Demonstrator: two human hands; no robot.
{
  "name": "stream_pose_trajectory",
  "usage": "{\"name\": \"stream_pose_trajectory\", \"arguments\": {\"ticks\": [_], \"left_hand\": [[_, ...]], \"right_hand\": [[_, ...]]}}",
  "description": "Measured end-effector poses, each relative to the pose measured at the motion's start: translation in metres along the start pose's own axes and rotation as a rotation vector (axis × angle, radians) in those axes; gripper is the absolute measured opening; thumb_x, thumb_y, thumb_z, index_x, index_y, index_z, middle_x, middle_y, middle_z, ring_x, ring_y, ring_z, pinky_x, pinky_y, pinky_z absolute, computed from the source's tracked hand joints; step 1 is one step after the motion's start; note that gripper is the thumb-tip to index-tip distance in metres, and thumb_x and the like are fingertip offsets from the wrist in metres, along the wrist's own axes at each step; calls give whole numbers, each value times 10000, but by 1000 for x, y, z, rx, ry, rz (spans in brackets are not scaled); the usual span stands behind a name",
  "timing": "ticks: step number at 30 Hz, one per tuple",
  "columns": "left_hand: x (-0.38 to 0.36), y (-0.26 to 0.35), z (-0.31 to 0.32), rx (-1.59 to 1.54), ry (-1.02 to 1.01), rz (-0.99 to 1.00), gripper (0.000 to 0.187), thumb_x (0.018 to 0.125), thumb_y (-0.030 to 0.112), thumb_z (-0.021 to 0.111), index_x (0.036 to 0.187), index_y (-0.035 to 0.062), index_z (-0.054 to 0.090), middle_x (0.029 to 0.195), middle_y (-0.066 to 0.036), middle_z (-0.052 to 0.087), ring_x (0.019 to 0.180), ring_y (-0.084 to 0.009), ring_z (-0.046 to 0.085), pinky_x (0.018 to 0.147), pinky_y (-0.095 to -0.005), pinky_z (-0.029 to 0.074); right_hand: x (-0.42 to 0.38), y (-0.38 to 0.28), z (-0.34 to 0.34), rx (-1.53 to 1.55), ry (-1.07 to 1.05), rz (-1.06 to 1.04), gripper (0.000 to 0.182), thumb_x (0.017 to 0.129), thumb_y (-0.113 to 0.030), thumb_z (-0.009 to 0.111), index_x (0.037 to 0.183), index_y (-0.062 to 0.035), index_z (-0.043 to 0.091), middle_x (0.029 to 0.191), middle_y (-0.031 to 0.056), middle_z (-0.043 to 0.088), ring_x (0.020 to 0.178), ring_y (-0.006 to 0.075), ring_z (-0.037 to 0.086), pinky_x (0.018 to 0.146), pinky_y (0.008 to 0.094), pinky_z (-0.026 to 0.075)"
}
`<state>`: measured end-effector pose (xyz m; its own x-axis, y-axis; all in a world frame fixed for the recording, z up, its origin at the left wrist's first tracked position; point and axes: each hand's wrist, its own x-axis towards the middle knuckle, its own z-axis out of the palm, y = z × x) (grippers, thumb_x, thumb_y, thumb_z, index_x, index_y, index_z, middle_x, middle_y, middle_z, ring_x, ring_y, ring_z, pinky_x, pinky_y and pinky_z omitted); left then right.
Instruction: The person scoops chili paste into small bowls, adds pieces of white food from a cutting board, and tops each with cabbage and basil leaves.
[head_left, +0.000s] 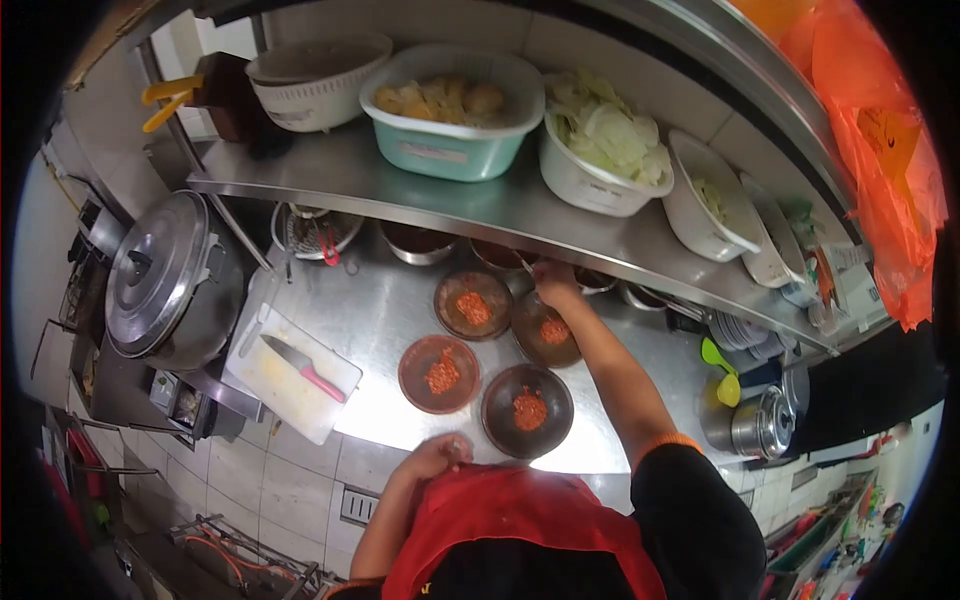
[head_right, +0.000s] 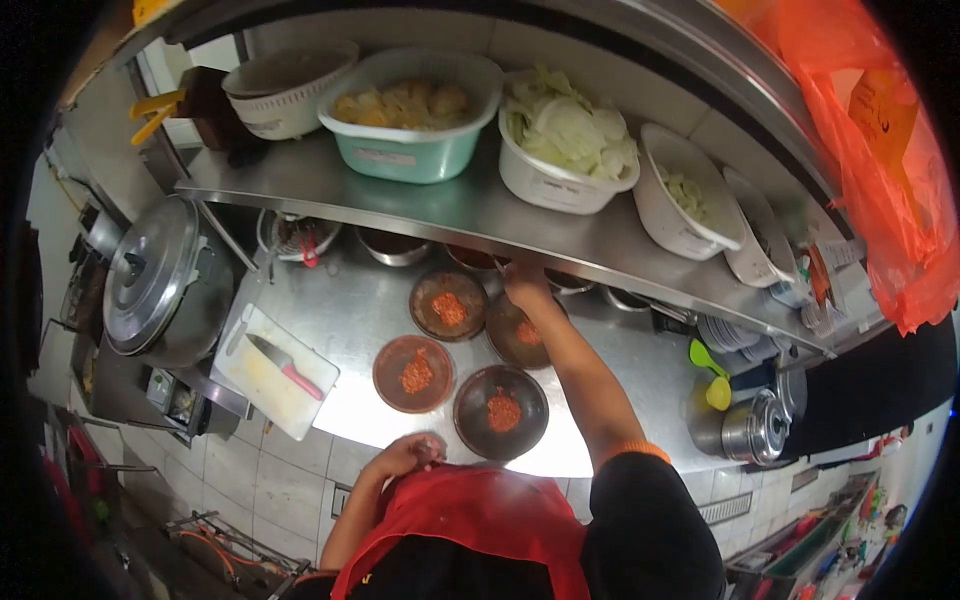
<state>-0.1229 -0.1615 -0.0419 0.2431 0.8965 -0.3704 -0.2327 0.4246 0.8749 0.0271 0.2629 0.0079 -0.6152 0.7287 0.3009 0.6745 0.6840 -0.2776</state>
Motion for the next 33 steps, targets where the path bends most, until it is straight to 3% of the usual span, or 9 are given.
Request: {"name": "stream_pose_trajectory", "arguments": {"ticks": [8, 15, 19, 21, 22, 24, 27, 31, 33], "left_hand": [[-103, -68, 3, -270, 445, -105, 251, 1023, 203, 595, 1220, 50, 618, 1112, -26, 672, 894, -113, 612, 846, -278, 495], [-111, -64, 8, -352, 714, -158, 280, 1036, 296, 576, 1232, 101, 619, 1168, -45, 671, 926, -156, 629, 852, -314, 500], [-64, -52, -13, 26, 518, -48, 364, 1032, 368, 574, 1267, 92, 612, 1154, -40, 667, 935, -128, 603, 846, -291, 489], [-41, -1, -7, 118, 395, -256, 455, 986, 452, 620, 1184, 42, 605, 1121, -105, 669, 1065, -187, 614, 943, -307, 470], [-27, 10, -11, 367, 348, -473, 494, 971, 496, 627, 1156, 41, 581, 1024, -124, 690, 921, -193, 662, 841, -313, 518], [-5, 36, -19, 436, 77, -560, 506, 980, 502, 609, 1186, 46, 536, 911, -113, 707, 719, -181, 671, 664, -311, 540], [23, 52, -7, 307, 65, -350, 556, 987, 495, 599, 1256, 23, 483, 837, -96, 713, 588, -145, 639, 534, -290, 513], [69, 54, 10, 378, 90, -271, 554, 1010, 320, 598, 1372, -38, 378, 965, -179, 708, 669, -196, 713, 560, -315, 559], [77, 41, 17, 381, 114, -249, 543, 1008, 251, 596, 1391, -49, 355, 990, -195, 699, 675, -209, 719, 573, -334, 571]], "right_hand": [[93, -3, 20, -210, -348, 186, 291, 908, -239, 597, 1065, -11, 685, 1033, 220, 690, 1016, 394, 650, 906, 497, 502], [78, 8, -13, 94, -88, 102, 348, 915, -263, 584, 1142, -10, 661, 1139, 245, 661, 1104, 416, 615, 962, 502, 477], [39, 6, -52, 244, 163, -79, 383, 920, -277, 576, 1185, -10, 647, 1200, 259, 645, 1154, 429, 594, 994, 504, 463], [8, 16, -59, 8, 112, 4, 370, 927, -278, 595, 1185, -20, 657, 1171, 246, 669, 1115, 408, 628, 962, 469, 490], [-10, 22, -62, -134, 71, 47, 347, 933, -275, 615, 1173, -31, 672, 1127, 229, 696, 1064, 384, 667, 921, 434, 519], [-66, 8, -104, 246, 51, 164, 242, 888, -260, 717, 1007, -50, 725, 976, 141, 736, 863, 297, 708, 798, 397, 546], [-170, -28, -157, 411, -145, 262, 96, 900, -130, 712, 964, -63, 737, 925, 115, 748, 720, 204, 700, 664, 331, 545], [-306, -55, -118, 310, -458, 241, 111, 884, -171, 696, 966, -114, 743, 1040, 84, 730, 882, 307, 703, 830, 410, 562], [-317, -68, -100, 170, -356, 293, 104, 889, -193, 688, 933, -108, 728, 974, 116, 714, 845, 322, 695, 766, 427, 567]]}}
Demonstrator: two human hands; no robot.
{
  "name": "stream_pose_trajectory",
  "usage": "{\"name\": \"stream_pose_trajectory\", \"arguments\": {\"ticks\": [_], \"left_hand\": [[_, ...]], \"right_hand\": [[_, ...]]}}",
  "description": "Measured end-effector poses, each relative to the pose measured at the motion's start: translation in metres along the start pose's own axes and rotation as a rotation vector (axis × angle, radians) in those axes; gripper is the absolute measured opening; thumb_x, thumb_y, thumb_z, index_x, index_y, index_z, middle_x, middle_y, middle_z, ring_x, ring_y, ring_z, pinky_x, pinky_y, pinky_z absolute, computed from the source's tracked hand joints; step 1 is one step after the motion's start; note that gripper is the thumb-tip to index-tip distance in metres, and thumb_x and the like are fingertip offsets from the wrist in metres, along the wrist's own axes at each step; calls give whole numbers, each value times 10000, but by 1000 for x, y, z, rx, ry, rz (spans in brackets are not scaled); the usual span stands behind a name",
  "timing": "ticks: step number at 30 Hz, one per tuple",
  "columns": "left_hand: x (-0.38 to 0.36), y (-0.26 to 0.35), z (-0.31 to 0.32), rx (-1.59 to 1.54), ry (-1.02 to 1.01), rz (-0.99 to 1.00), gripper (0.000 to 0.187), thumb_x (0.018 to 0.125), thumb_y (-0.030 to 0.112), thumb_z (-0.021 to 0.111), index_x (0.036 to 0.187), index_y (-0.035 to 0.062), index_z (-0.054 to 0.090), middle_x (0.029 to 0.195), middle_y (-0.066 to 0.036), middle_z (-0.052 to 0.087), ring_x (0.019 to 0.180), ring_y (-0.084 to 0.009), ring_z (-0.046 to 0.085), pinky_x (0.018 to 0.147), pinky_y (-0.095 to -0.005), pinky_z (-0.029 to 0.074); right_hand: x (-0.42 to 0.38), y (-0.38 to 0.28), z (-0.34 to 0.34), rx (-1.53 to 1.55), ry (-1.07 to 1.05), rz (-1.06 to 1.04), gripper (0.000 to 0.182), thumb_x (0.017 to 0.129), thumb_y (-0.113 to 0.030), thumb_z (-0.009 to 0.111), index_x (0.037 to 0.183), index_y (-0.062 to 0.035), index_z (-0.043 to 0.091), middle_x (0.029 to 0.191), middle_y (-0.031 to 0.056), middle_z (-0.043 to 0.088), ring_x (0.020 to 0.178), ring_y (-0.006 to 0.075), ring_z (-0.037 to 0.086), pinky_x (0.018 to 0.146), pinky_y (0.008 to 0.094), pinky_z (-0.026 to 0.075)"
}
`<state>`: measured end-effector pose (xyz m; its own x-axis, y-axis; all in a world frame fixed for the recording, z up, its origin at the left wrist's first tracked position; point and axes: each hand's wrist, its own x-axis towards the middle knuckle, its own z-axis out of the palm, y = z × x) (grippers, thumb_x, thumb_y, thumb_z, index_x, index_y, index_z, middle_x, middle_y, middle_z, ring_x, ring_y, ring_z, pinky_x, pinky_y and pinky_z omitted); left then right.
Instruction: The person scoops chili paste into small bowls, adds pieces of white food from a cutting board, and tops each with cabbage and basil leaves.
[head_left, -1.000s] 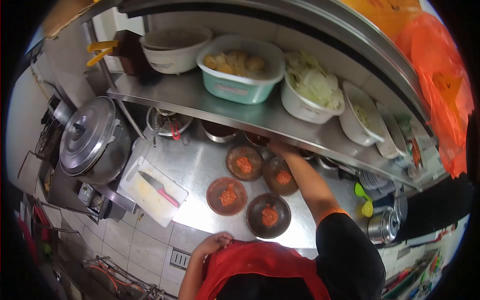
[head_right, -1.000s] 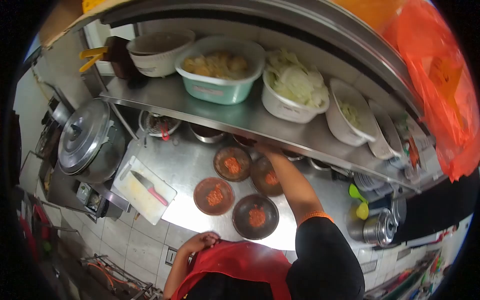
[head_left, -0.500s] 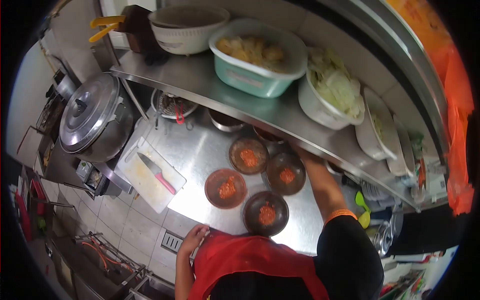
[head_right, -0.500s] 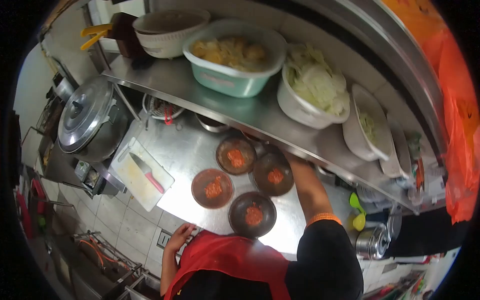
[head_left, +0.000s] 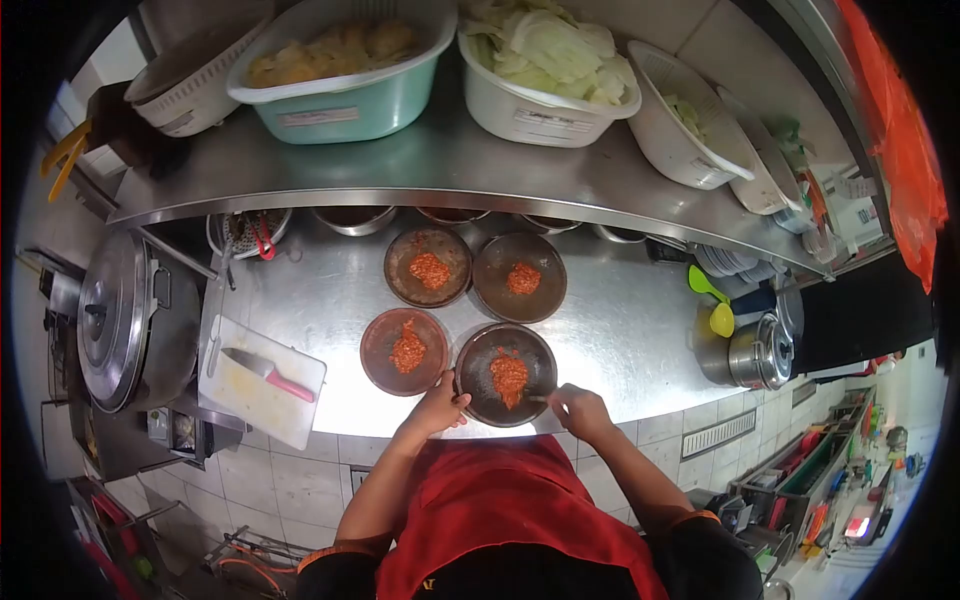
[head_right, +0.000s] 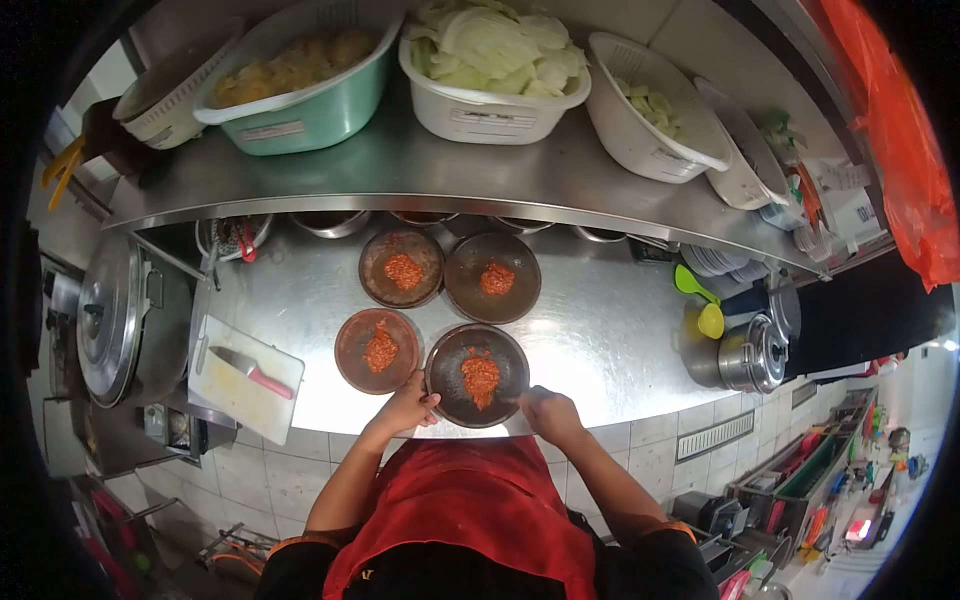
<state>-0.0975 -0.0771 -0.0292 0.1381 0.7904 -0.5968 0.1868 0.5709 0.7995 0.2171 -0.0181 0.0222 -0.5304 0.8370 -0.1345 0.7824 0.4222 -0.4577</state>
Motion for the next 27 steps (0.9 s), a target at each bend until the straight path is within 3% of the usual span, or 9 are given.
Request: {"name": "stream_pose_trajectory", "arguments": {"ticks": [3, 4, 7, 10, 13, 18, 22, 25, 27], "left_hand": [[-7, 14, 10, -39, 23, -61, 503, 999, 140, 589, 1409, -25, 349, 966, -197, 698, 683, -221, 727, 596, -343, 582], [-7, 14, 12, -27, 29, -61, 507, 997, 137, 590, 1419, -11, 350, 957, -189, 700, 685, -214, 728, 596, -336, 581], [1, 20, 15, 147, 103, 8, 524, 987, 150, 592, 1460, 40, 395, 988, -222, 714, 821, -311, 734, 729, -398, 571], [28, 11, 31, 402, 270, 140, 476, 996, 208, 576, 1445, 86, 477, 1049, -294, 673, 1003, -439, 666, 881, -471, 504], [45, 38, 43, 397, 381, 279, 407, 999, 224, 579, 1391, 115, 551, 1010, -289, 676, 980, -424, 677, 839, -473, 507], [50, 22, 61, 376, 482, 190, 261, 996, 222, 616, 1166, 24, 619, 865, -258, 694, 746, -369, 721, 664, -439, 561], [19, -14, 114, -522, 447, 25, 403, 1024, 335, 583, 1268, 76, 393, 929, -126, 631, 632, -204, 705, 524, -312, 622], [-4, -28, 210, -930, 472, -135, 462, 1002, 378, 608, 1280, 125, 340, 1265, -197, 554, 1078, -374, 670, 784, -485, 626], [-23, 1, 223, -997, -54, -230, 609, 1011, 458, 560, 1447, 97, 333, 1302, -189, 585, 1130, -329, 637, 911, -500, 570]], "right_hand": [[36, -3, 9, 74, 281, 127, 102, 927, -157, 622, 923, -93, 702, 906, 147, 683, 786, 343, 684, 683, 447, 565], [43, 0, 21, 102, 318, -13, 100, 927, -135, 600, 940, -97, 692, 933, 154, 683, 772, 354, 682, 673, 451, 566], [19, -11, 17, 64, 35, -286, 136, 880, -86, 620, 984, -93, 708, 912, 115, 685, 790, 327, 679, 703, 447, 558], [26, 40, -2, -33, 104, -165, 124, 854, -86, 634, 948, -118, 707, 910, 82, 681, 769, 308, 679, 685, 426, 557], [51, 50, -12, -123, 135, -386, 88, 850, -121, 646, 921, -108, 698, 875, 80, 676, 783, 283, 684, 731, 410, 551], [86, 82, -51, -169, 19, -381, 113, 889, -175, 613, 913, -94, 689, 907, 92, 678, 771, 301, 680, 731, 435, 547], [21, 99, -40, -65, 56, -334, 149, 932, -183, 581, 917, -71, 679, 901, 121, 678, 740, 331, 678, 680, 472, 562], [-29, 89, -32, 27, -41, -141, 134, 943, -166, 576, 947, -73, 672, 902, 145, 657, 707, 357, 668, 645, 462, 565], [-50, 88, -31, 71, 11, -145, 121, 936, -156, 584, 951, -74, 671, 898, 140, 651, 708, 356, 667, 652, 455, 563]]}}
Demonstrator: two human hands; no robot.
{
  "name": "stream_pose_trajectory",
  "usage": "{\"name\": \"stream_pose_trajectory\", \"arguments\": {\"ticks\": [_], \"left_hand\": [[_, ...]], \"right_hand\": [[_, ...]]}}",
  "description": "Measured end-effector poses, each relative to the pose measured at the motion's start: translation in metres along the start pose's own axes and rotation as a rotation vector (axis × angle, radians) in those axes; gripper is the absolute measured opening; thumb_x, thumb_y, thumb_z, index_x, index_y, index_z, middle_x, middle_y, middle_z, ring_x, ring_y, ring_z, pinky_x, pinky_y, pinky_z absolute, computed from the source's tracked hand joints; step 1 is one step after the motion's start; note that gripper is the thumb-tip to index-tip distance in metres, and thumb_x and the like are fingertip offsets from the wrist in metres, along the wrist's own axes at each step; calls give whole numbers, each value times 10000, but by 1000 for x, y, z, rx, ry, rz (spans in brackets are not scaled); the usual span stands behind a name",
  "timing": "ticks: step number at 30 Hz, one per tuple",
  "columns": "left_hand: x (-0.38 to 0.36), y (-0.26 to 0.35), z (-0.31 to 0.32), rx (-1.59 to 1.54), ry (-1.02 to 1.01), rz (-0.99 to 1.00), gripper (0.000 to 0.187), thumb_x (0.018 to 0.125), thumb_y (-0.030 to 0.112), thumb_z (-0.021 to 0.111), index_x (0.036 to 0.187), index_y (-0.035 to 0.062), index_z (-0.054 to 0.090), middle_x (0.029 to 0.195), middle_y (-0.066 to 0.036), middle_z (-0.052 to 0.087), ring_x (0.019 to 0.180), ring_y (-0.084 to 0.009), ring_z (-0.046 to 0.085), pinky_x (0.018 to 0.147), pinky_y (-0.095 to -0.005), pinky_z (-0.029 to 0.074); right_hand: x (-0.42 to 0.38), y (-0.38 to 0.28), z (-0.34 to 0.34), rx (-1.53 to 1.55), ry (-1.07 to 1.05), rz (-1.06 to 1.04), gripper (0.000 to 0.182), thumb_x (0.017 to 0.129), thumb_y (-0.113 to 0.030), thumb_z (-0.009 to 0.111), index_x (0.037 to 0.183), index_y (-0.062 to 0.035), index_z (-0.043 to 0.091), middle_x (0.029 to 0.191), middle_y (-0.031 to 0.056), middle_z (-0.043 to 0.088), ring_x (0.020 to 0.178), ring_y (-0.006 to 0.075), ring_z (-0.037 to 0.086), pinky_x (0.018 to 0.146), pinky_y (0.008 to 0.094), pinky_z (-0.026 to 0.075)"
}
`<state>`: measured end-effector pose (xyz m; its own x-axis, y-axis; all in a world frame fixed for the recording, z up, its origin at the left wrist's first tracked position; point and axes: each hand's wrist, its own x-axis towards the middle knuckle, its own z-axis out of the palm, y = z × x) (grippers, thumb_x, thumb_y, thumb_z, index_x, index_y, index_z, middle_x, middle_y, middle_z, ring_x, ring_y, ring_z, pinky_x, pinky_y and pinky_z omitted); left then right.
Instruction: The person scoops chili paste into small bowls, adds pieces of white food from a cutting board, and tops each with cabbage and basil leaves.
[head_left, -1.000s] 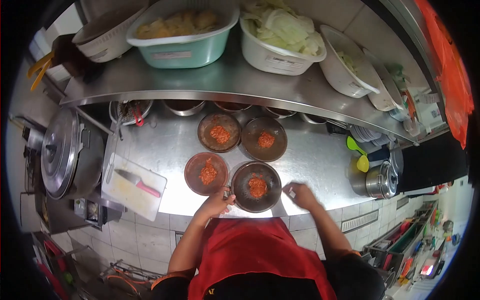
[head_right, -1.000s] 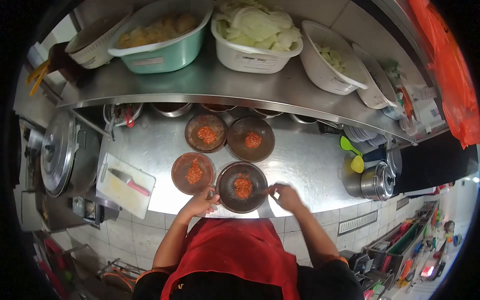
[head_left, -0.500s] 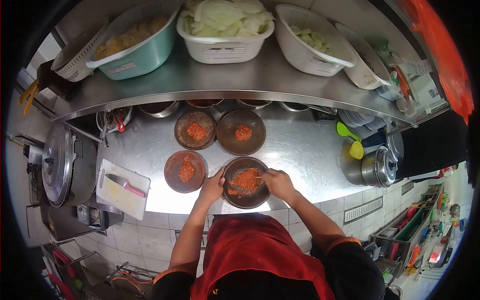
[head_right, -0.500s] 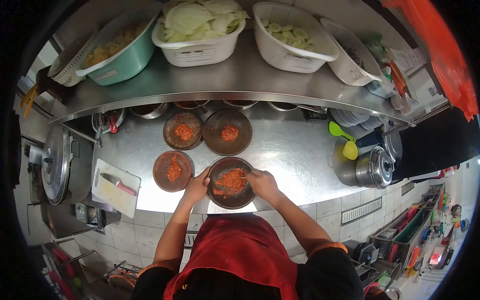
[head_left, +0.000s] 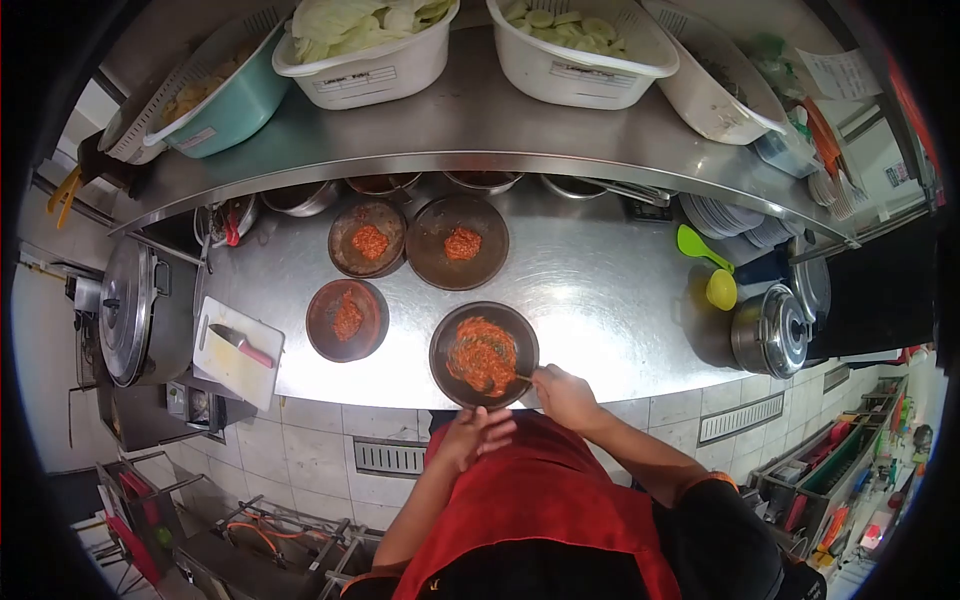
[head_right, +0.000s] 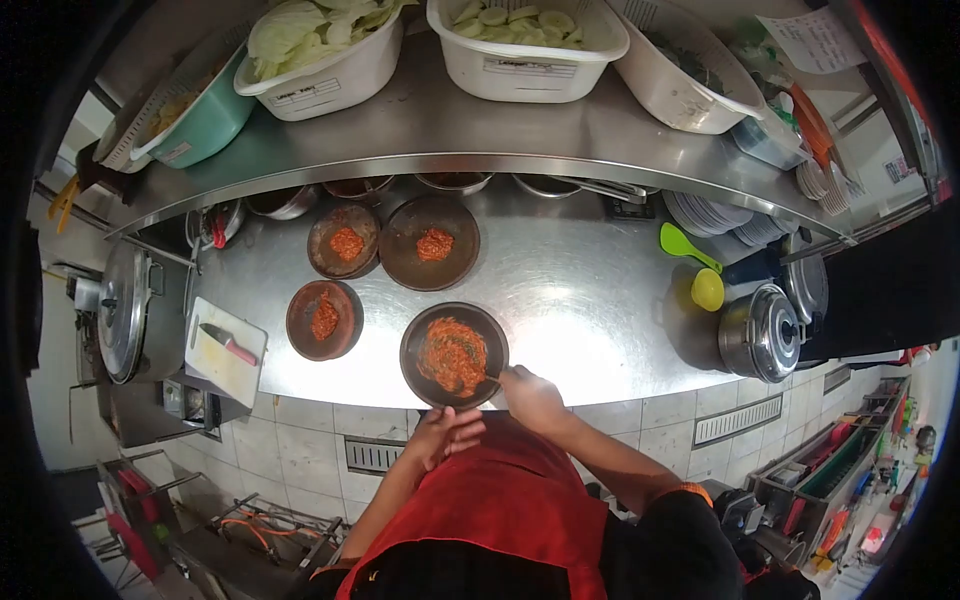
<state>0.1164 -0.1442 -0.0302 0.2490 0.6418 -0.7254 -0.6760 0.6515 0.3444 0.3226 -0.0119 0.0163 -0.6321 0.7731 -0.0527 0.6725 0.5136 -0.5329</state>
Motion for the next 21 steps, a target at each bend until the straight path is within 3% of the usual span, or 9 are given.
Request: {"name": "stream_pose_trajectory", "arguments": {"ticks": [2, 4, 6, 8, 10, 15, 16, 18, 21], "left_hand": [[-9, 19, -15, 320, -83, -223, 636, 999, 491, 570, 1442, 81, 368, 1273, -164, 596, 1023, -274, 683, 842, -500, 602], [-23, 53, -20, 360, 173, -135, 646, 988, 481, 598, 1430, 56, 394, 1229, -185, 618, 922, -254, 714, 763, -453, 631], [-4, 72, -36, 540, 396, 301, 580, 1012, 403, 585, 1420, 32, 405, 1162, -199, 637, 800, -237, 721, 634, -373, 639], [17, 100, -37, 755, 282, 390, 465, 1030, 287, 574, 1386, 35, 409, 1081, -192, 642, 749, -249, 720, 564, -332, 630], [33, 109, -40, 789, 264, 336, 403, 1034, 224, 559, 1365, 49, 409, 1065, -178, 640, 770, -250, 717, 582, -358, 636], [43, 76, -28, 509, 360, 352, 320, 1037, 146, 539, 1322, 75, 411, 1055, -149, 623, 882, -242, 697, 634, -386, 646], [41, 59, -15, 273, 283, 422, 375, 1041, 164, 537, 1356, 101, 343, 1165, -158, 572, 938, -264, 690, 678, -402, 647], [43, 25, 2, 151, 222, 375, 438, 1050, 230, 529, 1389, 133, 270, 1268, -161, 506, 976, -285, 687, 707, -410, 643], [26, 32, 16, 315, 110, 52, 599, 1040, 424, 512, 1443, 150, 163, 1352, -186, 457, 911, -313, 711, 700, -409, 641]], "right_hand": [[-5, 7, -5, -17, -19, -41, 102, 907, -145, 600, 955, -80, 663, 910, 131, 646, 727, 342, 671, 654, 449, 561], [8, 24, -13, -87, -108, -115, 115, 856, -132, 626, 960, -92, 650, 936, 118, 641, 764, 315, 681, 651, 445, 559], [40, 31, -23, -214, -66, -269, 150, 822, -139, 643, 966, -103, 658, 1001, 93, 641, 834, 266, 682, 740, 393, 543], [81, 40, -25, -347, 53, -469, 175, 815, -140, 622, 985, -116, 656, 997, 85, 655, 856, 254, 691, 773, 373, 537], [109, 48, -39, -338, -107, -508, 268, 843, -136, 588, 1101, -110, 658, 993, 94, 668, 848, 276, 703, 764, 393, 545], [33, 47, -42, -272, -222, -106, 422, 896, -116, 527, 1312, -130, 597, 997, 115, 672, 759, 334, 709, 634, 454, 590], [9, 27, -40, -184, -179, 29, 214, 913, -150, 534, 1087, -111, 652, 956, 131, 666, 781, 334, 701, 656, 478, 587], [-30, 11, -5, -70, -117, 192, 183, 976, -203, 514, 1065, -91, 626, 935, 172, 655, 793, 400, 675, 670, 527, 558], [-38, -3, 6, 89, 63, 113, 156, 979, -217, 525, 1011, -94, 617, 930, 171, 657, 795, 407, 667, 683, 524, 545]]}}
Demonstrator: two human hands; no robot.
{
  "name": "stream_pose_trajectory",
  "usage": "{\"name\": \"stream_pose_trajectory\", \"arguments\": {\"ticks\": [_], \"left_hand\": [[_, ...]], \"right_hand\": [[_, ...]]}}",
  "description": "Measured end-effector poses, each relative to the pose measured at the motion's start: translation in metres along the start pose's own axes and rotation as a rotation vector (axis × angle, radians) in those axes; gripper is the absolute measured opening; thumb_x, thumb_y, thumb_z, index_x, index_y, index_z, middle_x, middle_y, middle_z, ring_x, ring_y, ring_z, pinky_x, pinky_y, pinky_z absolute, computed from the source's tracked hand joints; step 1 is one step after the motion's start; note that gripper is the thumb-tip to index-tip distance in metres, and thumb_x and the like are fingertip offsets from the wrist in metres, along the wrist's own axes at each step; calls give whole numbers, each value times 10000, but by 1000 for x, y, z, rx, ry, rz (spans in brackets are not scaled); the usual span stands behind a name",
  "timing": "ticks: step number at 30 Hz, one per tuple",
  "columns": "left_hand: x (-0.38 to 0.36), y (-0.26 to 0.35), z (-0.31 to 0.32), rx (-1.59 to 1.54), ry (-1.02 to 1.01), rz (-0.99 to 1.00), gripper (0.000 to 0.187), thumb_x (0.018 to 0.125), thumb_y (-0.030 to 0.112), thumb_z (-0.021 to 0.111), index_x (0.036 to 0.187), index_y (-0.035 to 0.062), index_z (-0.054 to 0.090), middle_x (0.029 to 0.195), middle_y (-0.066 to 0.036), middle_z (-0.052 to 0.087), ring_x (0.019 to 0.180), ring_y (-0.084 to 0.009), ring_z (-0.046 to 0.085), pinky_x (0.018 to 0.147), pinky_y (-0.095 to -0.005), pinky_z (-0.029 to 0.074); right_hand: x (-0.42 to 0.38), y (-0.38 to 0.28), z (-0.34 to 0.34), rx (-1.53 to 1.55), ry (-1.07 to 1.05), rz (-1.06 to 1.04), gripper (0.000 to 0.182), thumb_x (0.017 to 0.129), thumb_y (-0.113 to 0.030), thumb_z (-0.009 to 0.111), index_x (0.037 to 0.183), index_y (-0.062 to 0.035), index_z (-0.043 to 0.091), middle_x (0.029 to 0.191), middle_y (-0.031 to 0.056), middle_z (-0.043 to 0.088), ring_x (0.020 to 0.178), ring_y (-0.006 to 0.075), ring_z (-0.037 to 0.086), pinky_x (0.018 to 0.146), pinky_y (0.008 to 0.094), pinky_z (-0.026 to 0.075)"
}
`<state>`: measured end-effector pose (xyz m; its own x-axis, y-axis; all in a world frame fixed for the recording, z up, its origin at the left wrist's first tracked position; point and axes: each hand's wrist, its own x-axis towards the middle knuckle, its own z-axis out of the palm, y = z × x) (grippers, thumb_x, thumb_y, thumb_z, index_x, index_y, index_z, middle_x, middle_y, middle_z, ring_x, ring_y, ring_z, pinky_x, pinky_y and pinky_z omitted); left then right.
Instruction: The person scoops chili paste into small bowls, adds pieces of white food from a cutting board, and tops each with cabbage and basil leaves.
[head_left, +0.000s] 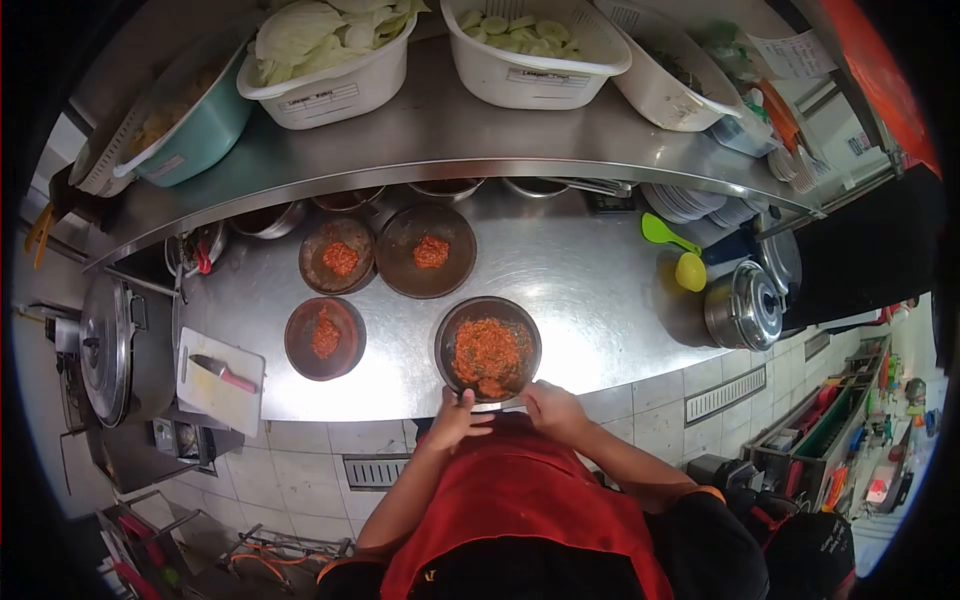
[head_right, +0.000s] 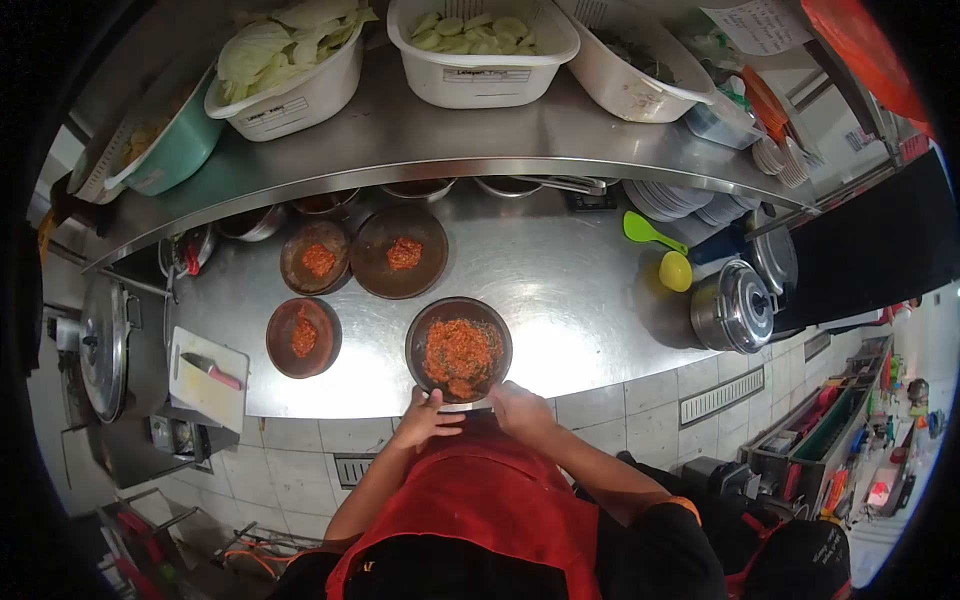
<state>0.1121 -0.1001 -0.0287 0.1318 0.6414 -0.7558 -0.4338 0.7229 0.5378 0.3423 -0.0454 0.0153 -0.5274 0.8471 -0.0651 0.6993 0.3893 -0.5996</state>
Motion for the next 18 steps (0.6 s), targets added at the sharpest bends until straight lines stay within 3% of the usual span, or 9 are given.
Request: {"name": "stream_pose_trajectory", "arguments": {"ticks": [3, 5, 6, 11, 13, 15, 18], "left_hand": [[7, 39, -28, 135, 146, 126, 600, 1042, 397, 526, 1473, 143, 197, 1240, -175, 533, 835, -296, 722, 656, -385, 638], [30, 60, -48, 363, 85, 299, 546, 1041, 350, 546, 1460, 114, 287, 1115, -174, 594, 738, -270, 723, 603, -366, 630], [34, 72, -45, 423, 85, 282, 472, 1048, 282, 537, 1431, 77, 351, 1053, -187, 626, 682, -256, 720, 583, -364, 633], [42, 80, -47, 498, 49, 192, 458, 1049, 190, 519, 1459, 96, 336, 968, -190, 662, 622, -257, 724, 520, -350, 626], [41, 79, -45, 484, 63, 190, 443, 1051, 177, 509, 1455, 93, 346, 967, -194, 666, 620, -261, 726, 516, -352, 626], [39, 74, -44, 495, 71, 198, 431, 1053, 171, 502, 1450, 90, 357, 967, -197, 670, 621, -258, 725, 514, -351, 625], [38, 73, -41, 503, 84, 211, 431, 1054, 169, 496, 1455, 90, 362, 981, -207, 677, 617, -261, 726, 511, -349, 622]], "right_hand": [[48, 8, -27, -102, 40, 11, 111, 950, -186, 546, 954, -109, 626, 921, 148, 663, 783, 383, 675, 684, 502, 551], [81, 19, -50, -331, -28, 12, 121, 894, -136, 545, 990, -102, 611, 937, 139, 642, 766, 356, 689, 665, 478, 564], [84, 26, -54, -339, -47, -19, 131, 890, -134, 547, 997, -99, 615, 944, 134, 642, 763, 350, 691, 663, 474, 567], [23, 22, -26, -245, -210, -115, 189, 902, -123, 525, 1055, -89, 631, 1050, 116, 660, 785, 356, 704, 688, 473, 586], [21, 22, -31, -244, -215, -142, 178, 891, -116, 542, 1041, -90, 632, 999, 120, 662, 751, 337, 706, 665, 464, 583], [51, 30, -48, -431, -225, -101, 189, 867, -108, 564, 1042, -95, 635, 934, 117, 659, 722, 306, 706, 638, 450, 577], [112, 46, -64, -579, -4, -408, 189, 832, -109, 593, 1013, -101, 649, 913, 81, 653, 706, 274, 693, 663, 391, 560]]}}
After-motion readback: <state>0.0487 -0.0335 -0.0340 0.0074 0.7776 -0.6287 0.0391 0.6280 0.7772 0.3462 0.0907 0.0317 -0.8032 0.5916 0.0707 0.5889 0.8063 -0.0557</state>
